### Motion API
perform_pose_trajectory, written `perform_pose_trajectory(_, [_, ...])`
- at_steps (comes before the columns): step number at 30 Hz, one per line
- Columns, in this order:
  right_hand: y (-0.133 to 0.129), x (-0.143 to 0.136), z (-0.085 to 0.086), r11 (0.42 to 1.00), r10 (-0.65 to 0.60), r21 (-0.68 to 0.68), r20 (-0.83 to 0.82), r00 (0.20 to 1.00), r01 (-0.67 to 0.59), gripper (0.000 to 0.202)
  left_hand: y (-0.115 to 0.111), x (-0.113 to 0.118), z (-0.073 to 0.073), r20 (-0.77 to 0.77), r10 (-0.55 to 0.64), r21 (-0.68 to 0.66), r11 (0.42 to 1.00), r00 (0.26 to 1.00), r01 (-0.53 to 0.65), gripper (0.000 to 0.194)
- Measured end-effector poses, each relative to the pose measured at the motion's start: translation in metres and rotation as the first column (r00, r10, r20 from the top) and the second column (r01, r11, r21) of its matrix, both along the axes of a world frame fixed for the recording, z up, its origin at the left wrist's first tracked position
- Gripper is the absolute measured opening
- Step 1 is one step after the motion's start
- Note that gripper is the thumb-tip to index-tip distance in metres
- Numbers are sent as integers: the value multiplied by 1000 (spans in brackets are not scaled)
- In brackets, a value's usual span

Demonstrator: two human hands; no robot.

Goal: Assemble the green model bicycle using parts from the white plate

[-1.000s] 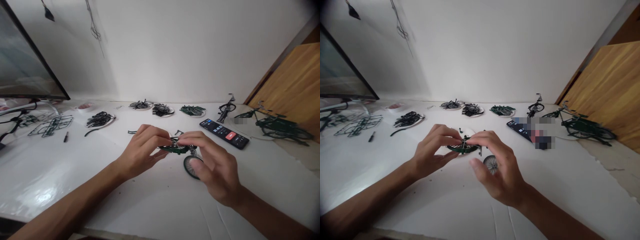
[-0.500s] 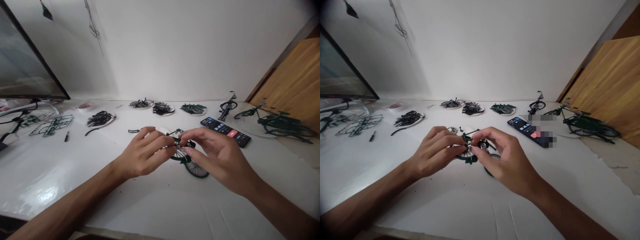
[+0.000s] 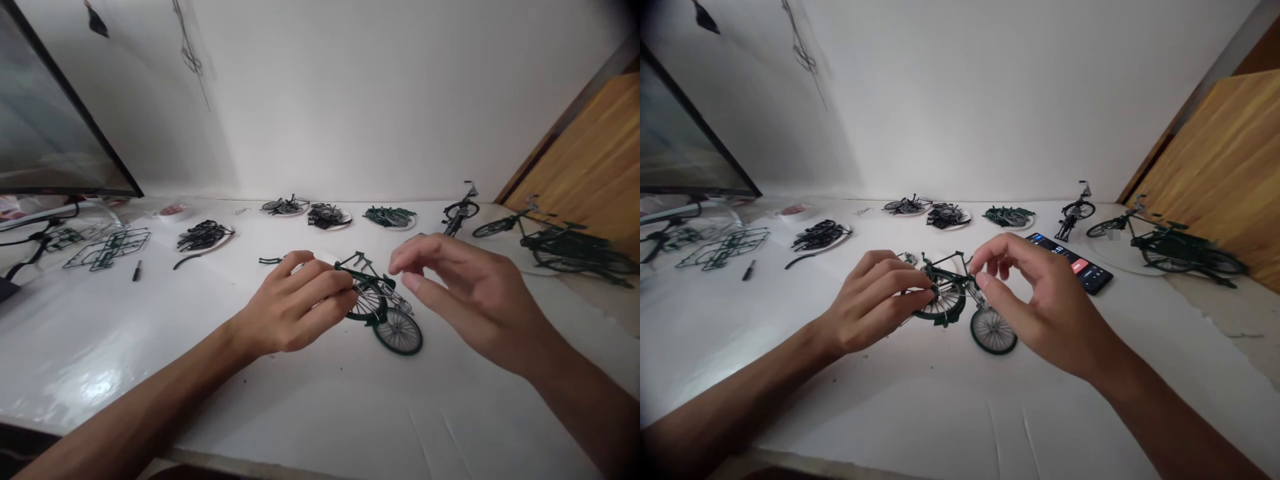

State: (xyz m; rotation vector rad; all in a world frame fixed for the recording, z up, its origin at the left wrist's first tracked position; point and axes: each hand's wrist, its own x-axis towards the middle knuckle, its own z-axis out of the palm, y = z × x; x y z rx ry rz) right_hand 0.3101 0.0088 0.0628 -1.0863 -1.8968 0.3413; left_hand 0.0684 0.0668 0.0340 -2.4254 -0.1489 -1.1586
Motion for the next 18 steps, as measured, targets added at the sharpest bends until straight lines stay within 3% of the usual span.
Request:
perform_pose_trajectory(7, [0,-4,2,986,65,-152,-62,996,-73,2,1,-1,-2,18,18,0,1000,1000,-18,13])
perform_pose_trajectory(12, [-4,-9,-3,984,97,-138,-91,991,-109,4,0,0,1,38,15,19,1000,999,-16,11])
perform_pose_trajectory(18, [-5,-11,-4,982,105,-161,3,994,-103,4,-3,2,4,1,6,47,999,1000,-6,10])
